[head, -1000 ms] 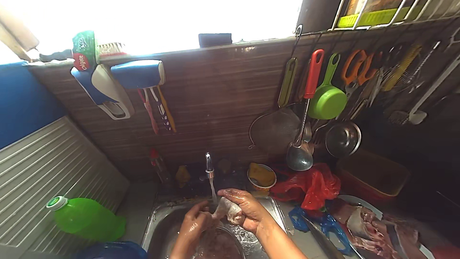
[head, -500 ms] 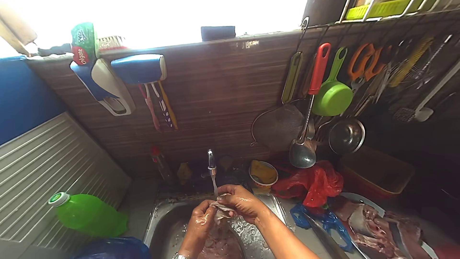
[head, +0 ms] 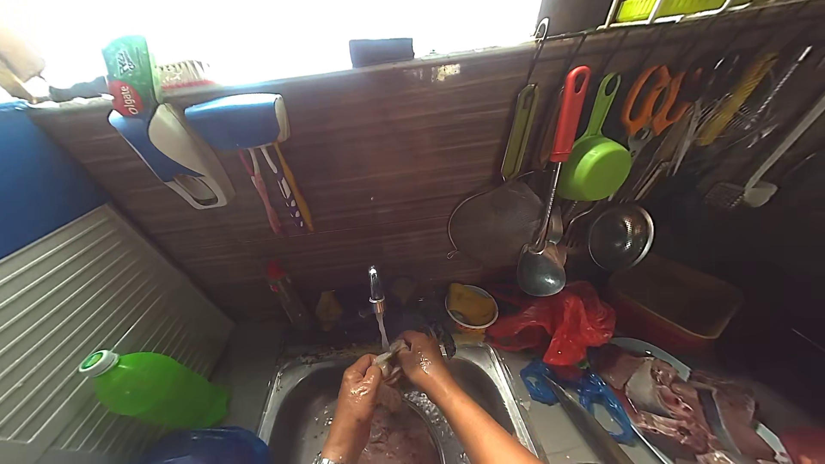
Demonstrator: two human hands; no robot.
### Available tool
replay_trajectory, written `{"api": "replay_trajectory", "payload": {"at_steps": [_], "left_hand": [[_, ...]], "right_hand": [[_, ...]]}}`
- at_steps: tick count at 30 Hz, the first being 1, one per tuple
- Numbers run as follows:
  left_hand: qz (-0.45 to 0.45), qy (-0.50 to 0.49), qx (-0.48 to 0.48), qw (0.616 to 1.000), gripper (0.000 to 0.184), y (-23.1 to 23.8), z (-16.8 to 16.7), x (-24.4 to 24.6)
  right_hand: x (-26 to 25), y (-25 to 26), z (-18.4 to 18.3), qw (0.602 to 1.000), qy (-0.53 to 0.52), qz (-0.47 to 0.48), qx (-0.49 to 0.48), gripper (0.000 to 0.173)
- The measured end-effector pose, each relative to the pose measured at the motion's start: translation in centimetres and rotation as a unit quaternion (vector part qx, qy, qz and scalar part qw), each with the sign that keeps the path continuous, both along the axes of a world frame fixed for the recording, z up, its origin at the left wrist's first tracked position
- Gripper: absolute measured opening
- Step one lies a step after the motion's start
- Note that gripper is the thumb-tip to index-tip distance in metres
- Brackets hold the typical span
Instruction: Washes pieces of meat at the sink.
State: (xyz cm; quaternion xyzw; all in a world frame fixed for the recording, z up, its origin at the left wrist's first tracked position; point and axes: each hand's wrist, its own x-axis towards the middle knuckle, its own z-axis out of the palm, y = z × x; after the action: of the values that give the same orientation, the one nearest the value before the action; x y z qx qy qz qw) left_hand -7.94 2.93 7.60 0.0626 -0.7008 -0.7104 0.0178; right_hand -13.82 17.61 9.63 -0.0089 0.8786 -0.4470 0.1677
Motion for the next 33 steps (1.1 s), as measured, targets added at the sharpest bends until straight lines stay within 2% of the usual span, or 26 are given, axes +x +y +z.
{"api": "replay_trajectory", "payload": {"at_steps": [1, 3, 6, 8, 9, 12, 14, 15, 16, 18, 21, 23, 25, 27, 29, 30, 33], "left_hand": [[-0.003, -0.009, 0.029, 1.0, 0.017, -0.1, -0.2, 0.0], [-0.001, -0.04, 0.08, 0.996, 0.017, -0.2, -0.3, 0.0], [0.031, -0.079, 0.092, 0.992, 0.016, -0.3, -0.5, 0.0], [0.046, -0.09, 0.091, 0.991, 0.014, -0.1, -0.6, -0.2], [0.054, -0.097, 0.112, 0.988, 0.012, 0.0, -0.6, -0.3], [0.056, -0.126, 0.243, 0.96, 0.015, -0.2, 0.2, -0.3], [0.016, -0.12, 0.272, 0.955, 0.01, -0.7, 0.3, -0.1], [-0.019, -0.111, 0.256, 0.96, 0.009, -1.0, 0.1, -0.2], [-0.049, -0.103, 0.218, 0.969, 0.007, -1.2, -0.1, -0.4], [-0.053, -0.097, 0.109, 0.988, 0.009, -1.0, -0.1, -1.1], [-0.034, -0.079, -0.052, 0.995, 0.015, -0.8, 0.7, -2.3], [-0.037, -0.058, -0.12, 0.99, 0.018, -0.8, 1.3, -2.8], [-0.037, -0.038, -0.162, 0.985, 0.015, -1.0, 1.7, -3.1], [-0.044, -0.029, -0.188, 0.981, 0.011, -1.3, 2.1, -3.1], [-0.054, -0.036, -0.173, 0.983, 0.01, -1.6, 2.1, -2.6], [-0.053, -0.045, -0.136, 0.988, 0.011, -1.7, 2.0, -2.3], [-0.009, -0.086, 0.057, 0.995, 0.012, -1.4, 1.2, -1.1]], "right_hand": [[0.1, -0.2, -0.5, 1.0, -0.016, -0.006, -0.021, 0.026], [0.4, -0.6, -1.4, 0.989, -0.051, -0.051, -0.129, 0.023], [1.4, -1.2, -0.9, 0.928, -0.112, -0.143, -0.326, 0.017], [1.8, -1.8, -0.4, 0.898, -0.116, -0.181, -0.383, 0.016], [1.8, -2.0, -0.4, 0.897, -0.107, -0.19, -0.385, 0.016], [1.4, -1.6, -0.8, 0.935, -0.083, -0.14, -0.315, 0.02], [1.1, -0.9, -0.3, 0.951, -0.109, -0.085, -0.279, 0.024], [1.0, -0.6, 0.1, 0.95, -0.13, -0.071, -0.276, 0.024], [1.0, -0.5, 0.5, 0.945, -0.15, -0.069, -0.282, 0.023], [0.8, -0.2, 0.8, 0.934, -0.181, -0.057, -0.303, 0.025], [0.7, 0.3, 0.5, 0.922, -0.185, -0.01, -0.34, 0.042], [0.8, -0.1, -0.2, 0.928, -0.148, 0.005, -0.341, 0.051], [0.8, -0.8, -1.0, 0.943, -0.099, -0.011, -0.316, 0.043], [0.6, -1.5, -1.6, 0.967, -0.054, -0.03, -0.249, 0.031], [0.5, -1.3, -1.7, 0.992, -0.013, -0.022, -0.127, 0.03], [0.6, -1.1, -1.6, 0.998, -0.001, -0.007, -0.06, 0.032], [0.6, -0.9, -2.4, 0.998, -0.002, 0.045, 0.052, 0.031]]}}
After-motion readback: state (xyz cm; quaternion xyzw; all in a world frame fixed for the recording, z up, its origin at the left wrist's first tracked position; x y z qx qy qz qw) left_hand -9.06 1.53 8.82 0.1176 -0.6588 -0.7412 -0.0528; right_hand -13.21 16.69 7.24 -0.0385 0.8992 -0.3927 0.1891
